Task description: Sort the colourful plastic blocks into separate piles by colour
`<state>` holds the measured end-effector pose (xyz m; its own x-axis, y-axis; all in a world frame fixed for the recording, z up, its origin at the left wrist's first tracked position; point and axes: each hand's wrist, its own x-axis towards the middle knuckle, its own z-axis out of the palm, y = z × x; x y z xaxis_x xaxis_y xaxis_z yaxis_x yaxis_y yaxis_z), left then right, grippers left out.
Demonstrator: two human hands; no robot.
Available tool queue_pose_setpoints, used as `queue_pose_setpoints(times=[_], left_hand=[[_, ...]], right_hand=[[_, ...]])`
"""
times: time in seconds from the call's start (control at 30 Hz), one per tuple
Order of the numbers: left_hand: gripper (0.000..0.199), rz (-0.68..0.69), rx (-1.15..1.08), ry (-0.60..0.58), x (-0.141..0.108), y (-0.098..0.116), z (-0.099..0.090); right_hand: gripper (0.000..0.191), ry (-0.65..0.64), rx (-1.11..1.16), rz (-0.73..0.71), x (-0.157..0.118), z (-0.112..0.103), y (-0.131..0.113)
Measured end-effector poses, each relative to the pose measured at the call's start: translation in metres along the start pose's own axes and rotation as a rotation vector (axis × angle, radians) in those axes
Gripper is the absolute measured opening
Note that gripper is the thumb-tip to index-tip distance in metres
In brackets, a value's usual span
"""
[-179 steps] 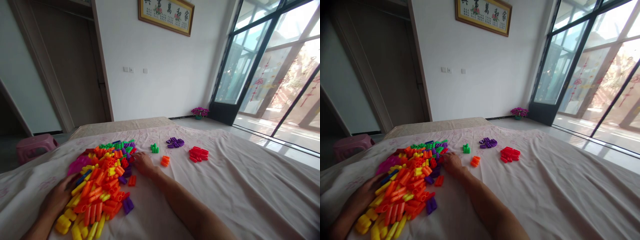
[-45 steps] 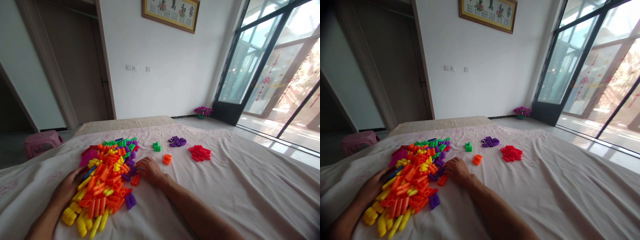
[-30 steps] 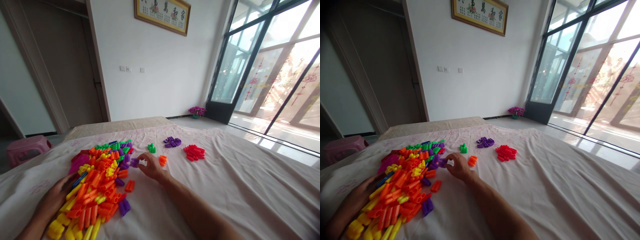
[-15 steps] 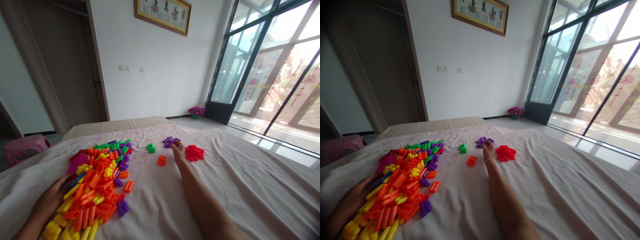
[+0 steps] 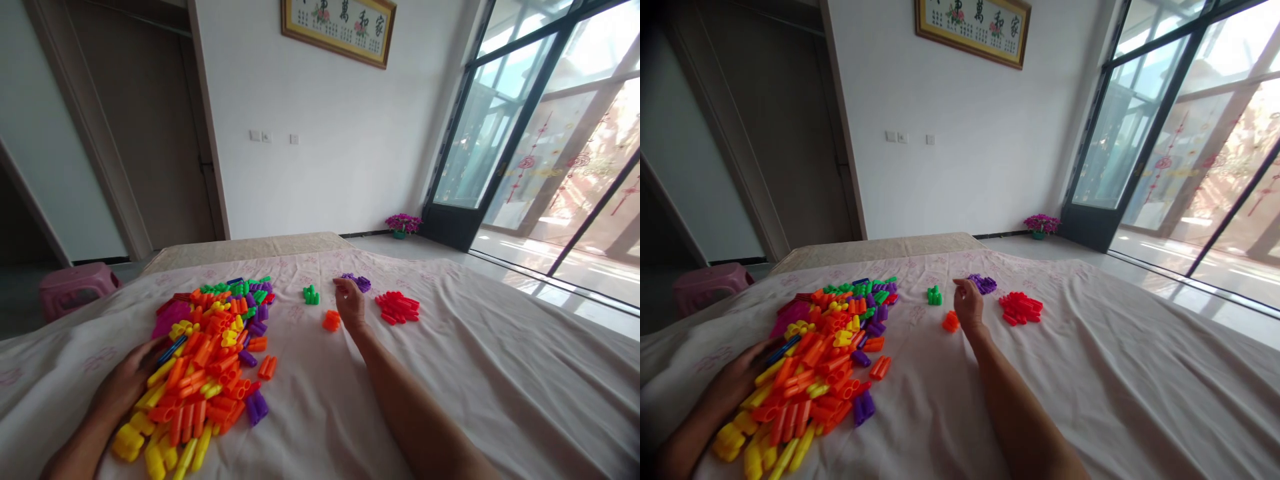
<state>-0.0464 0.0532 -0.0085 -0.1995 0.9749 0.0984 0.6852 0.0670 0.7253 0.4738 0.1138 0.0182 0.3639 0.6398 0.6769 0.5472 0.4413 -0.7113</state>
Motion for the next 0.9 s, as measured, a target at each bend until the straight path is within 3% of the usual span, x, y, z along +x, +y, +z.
queue_pose_setpoints(times=[0.2,0.3,0.4,0.7,0.8,0.9], left_hand=[[0.075,-0.067,-0.061,-0.043,0.000,0.001,0.000],[0.072,-0.037,-0.047,-0.025,0.000,0.002,0.000],[0.073,-0.022,-0.041,-0.015,-0.001,0.002,0.000],[0.074,-0.006,-0.054,-0.015,0.000,-0.001,0.000],[0.075,-0.015,-0.043,-0.014,-0.001,0.001,0.000],[0.075,0.009,0.006,-0.009,-0.002,0.004,0.001]], right_hand=[[0.028,-0.579,-0.013,-0.226,-0.050,0.040,-0.073],[0.048,-0.733,-0.029,-0.270,-0.070,0.056,-0.081],[0.053,-0.849,-0.088,-0.266,-0.078,0.066,-0.076],[0.047,-0.905,-0.132,-0.283,-0.079,0.076,-0.074],[0.042,-0.834,-0.049,-0.247,-0.079,0.073,-0.073],[0.036,-0.680,0.010,-0.154,-0.078,0.069,-0.068]])
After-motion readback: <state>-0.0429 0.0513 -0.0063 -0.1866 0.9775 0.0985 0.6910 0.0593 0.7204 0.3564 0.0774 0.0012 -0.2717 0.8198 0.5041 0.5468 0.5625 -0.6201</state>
